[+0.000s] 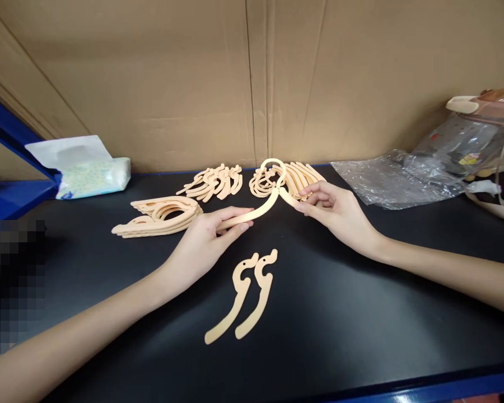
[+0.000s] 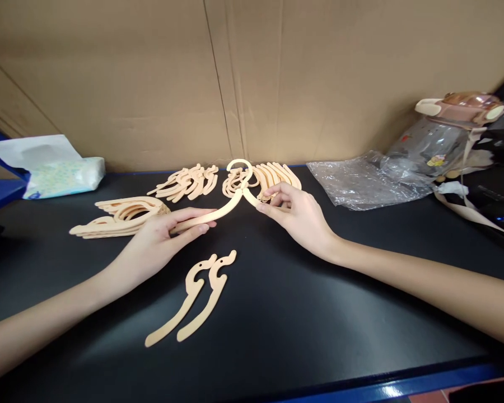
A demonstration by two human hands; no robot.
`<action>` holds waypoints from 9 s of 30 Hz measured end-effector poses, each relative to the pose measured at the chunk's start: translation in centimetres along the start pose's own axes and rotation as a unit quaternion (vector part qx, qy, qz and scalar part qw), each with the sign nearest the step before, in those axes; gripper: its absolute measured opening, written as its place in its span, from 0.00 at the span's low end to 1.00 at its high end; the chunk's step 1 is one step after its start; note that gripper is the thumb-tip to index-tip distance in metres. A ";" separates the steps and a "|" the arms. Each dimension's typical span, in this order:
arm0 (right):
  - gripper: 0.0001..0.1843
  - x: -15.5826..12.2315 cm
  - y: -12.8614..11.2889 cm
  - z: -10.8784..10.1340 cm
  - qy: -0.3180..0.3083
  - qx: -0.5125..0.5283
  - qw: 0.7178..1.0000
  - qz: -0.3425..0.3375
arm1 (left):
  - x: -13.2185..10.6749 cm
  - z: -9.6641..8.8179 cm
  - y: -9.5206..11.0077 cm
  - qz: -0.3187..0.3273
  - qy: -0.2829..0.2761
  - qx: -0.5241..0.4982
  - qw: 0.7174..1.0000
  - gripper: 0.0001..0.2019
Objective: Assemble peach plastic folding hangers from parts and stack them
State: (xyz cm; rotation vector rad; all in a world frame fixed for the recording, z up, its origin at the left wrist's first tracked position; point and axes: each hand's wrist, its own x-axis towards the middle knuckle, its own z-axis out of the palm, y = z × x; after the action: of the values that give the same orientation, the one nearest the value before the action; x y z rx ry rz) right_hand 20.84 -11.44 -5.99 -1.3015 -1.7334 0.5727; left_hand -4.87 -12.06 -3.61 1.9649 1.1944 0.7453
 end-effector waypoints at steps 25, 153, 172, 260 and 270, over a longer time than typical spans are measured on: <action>0.06 -0.6 -0.9 -0.1 -0.166 -0.158 0.947 -0.225 | 0.6 -0.2 -1.5 0.189 -0.049 0.214 0.957 0.13; 0.11 -2.2 -2.6 0.2 -0.240 -0.145 0.888 -0.364 | -1.3 1.1 0.0 0.221 -0.110 0.323 0.914 0.19; 0.12 -2.3 -2.5 0.2 -0.234 -0.168 0.880 -0.377 | -1.0 1.4 0.6 0.268 -0.149 0.385 0.871 0.13; 0.10 -1.4 -1.4 0.2 -0.154 -0.070 0.984 -0.052 | -0.2 0.2 -0.8 0.103 -0.013 0.033 0.994 0.17; 0.11 -1.2 -1.0 0.3 -0.130 -0.033 0.989 -0.055 | -0.6 0.6 -0.4 0.161 -0.045 0.198 0.966 0.29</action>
State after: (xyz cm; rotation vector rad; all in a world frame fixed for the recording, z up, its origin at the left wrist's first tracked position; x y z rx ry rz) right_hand 20.15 -12.83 -5.82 -1.2075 -2.0405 0.6494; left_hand -4.86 -12.66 -4.41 2.5391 1.0380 0.5978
